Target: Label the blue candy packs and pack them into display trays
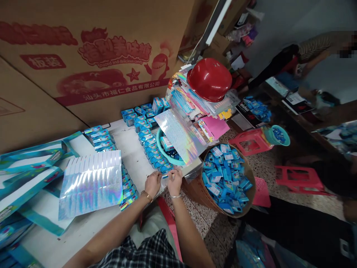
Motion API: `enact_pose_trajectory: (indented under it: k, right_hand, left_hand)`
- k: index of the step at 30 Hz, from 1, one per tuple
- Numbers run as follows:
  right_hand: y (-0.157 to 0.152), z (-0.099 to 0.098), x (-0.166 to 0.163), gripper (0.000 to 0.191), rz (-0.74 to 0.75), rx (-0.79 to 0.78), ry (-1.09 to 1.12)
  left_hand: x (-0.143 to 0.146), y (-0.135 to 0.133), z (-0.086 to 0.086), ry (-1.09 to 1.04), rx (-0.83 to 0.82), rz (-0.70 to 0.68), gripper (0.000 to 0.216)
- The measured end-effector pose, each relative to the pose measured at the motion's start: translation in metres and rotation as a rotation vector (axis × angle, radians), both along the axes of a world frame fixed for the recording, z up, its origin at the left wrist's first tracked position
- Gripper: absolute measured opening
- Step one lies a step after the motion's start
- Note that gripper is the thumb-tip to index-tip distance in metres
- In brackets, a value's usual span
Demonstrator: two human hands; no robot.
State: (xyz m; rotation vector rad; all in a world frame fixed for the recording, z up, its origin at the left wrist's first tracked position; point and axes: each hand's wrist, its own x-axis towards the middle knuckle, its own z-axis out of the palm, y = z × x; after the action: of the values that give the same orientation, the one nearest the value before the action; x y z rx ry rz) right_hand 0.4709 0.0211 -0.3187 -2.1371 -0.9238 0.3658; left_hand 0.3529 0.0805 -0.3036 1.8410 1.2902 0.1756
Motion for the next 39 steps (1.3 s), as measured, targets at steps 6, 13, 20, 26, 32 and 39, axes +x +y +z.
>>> enact_pose_trajectory:
  k: [6, 13, 20, 26, 32, 39]
  right_hand:
    - [0.002, -0.005, 0.002, 0.014, 0.005, -0.001, 0.006]
    - [0.002, -0.011, 0.002, 0.013, 0.005, 0.006, -0.021]
    - [0.003, -0.014, 0.001, 0.012, -0.009, 0.013, -0.019]
    - [0.004, -0.016, 0.000, 0.007, -0.035, 0.023, -0.004]
    - [0.004, -0.013, -0.001, 0.026, -0.064, 0.016, -0.001]
    - [0.002, -0.024, 0.006, 0.029, -0.051, 0.068, -0.033]
  left_hand:
    - [0.002, -0.002, -0.002, -0.001, 0.009, 0.011, 0.022]
    - [0.003, -0.004, 0.001, 0.023, -0.051, 0.071, 0.024]
    - [0.003, -0.004, -0.004, -0.041, -0.068, 0.102, 0.028]
    - [0.007, -0.014, -0.026, -0.162, -0.103, 0.218, 0.024]
    - [0.013, -0.016, -0.045, -0.119, -0.206, 0.278, 0.026]
    - [0.017, -0.028, -0.043, -0.040, -0.276, 0.327, 0.033]
